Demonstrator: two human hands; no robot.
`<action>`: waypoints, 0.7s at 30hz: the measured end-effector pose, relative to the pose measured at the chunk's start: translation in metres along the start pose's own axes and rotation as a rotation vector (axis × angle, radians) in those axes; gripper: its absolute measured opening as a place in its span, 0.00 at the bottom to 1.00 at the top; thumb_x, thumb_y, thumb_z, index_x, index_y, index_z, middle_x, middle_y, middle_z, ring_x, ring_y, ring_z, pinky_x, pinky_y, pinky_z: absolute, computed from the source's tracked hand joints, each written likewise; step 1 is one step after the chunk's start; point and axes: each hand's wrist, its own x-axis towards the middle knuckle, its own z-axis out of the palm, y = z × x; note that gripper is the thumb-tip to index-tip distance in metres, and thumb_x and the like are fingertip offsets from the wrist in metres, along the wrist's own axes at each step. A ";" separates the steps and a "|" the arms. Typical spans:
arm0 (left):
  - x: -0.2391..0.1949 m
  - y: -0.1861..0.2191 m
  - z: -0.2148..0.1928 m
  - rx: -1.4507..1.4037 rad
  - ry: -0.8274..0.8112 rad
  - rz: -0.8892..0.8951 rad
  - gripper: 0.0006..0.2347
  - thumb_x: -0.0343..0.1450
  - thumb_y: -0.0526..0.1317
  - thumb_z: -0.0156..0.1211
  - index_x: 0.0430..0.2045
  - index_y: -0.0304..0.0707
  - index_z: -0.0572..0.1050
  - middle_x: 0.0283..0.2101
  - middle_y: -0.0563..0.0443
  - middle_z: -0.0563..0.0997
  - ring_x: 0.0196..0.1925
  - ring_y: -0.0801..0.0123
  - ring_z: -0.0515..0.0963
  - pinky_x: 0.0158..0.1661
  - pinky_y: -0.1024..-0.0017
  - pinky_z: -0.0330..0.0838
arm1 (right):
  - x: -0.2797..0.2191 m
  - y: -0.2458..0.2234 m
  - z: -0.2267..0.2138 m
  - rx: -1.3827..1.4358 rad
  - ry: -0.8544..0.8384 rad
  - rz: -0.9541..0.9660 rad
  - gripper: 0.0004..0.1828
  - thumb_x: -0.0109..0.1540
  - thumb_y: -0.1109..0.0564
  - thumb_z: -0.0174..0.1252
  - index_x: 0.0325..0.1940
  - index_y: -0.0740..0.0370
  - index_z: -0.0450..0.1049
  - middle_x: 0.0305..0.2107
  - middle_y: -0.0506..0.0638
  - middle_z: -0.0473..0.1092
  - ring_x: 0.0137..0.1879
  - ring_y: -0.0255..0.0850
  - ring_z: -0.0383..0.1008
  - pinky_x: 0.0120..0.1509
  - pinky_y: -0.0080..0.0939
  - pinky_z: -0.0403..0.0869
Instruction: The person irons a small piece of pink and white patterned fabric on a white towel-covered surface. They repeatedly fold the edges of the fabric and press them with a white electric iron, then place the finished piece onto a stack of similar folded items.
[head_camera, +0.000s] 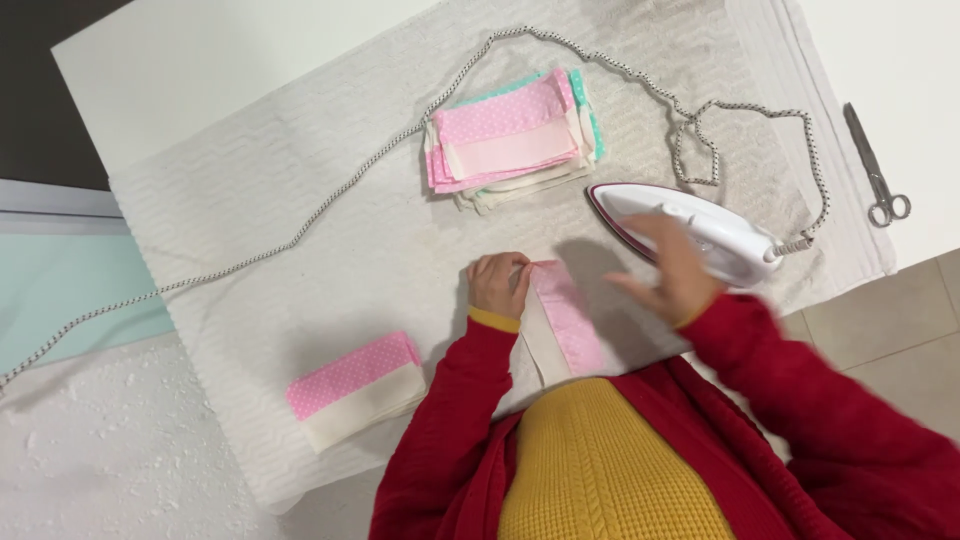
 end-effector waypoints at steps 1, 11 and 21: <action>-0.002 0.004 -0.004 -0.001 -0.005 -0.003 0.06 0.68 0.35 0.70 0.34 0.41 0.77 0.37 0.54 0.81 0.43 0.60 0.78 0.51 0.59 0.65 | -0.006 0.013 0.031 0.002 -0.002 0.005 0.40 0.56 0.48 0.70 0.66 0.65 0.62 0.57 0.65 0.69 0.60 0.57 0.73 0.65 0.53 0.73; -0.054 -0.029 -0.079 -0.631 0.211 -0.455 0.16 0.74 0.30 0.62 0.56 0.34 0.70 0.39 0.46 0.85 0.41 0.72 0.82 0.45 0.76 0.76 | -0.003 0.021 0.095 0.611 -0.526 0.395 0.45 0.50 0.51 0.76 0.68 0.60 0.65 0.42 0.56 0.76 0.46 0.41 0.75 0.49 0.42 0.76; -0.183 -0.018 0.017 -1.225 -0.164 -0.836 0.32 0.65 0.32 0.70 0.64 0.27 0.59 0.54 0.43 0.79 0.51 0.62 0.84 0.47 0.61 0.83 | 0.060 0.069 0.151 0.353 -0.319 -0.095 0.26 0.55 0.54 0.73 0.53 0.65 0.74 0.42 0.61 0.78 0.50 0.49 0.79 0.52 0.46 0.78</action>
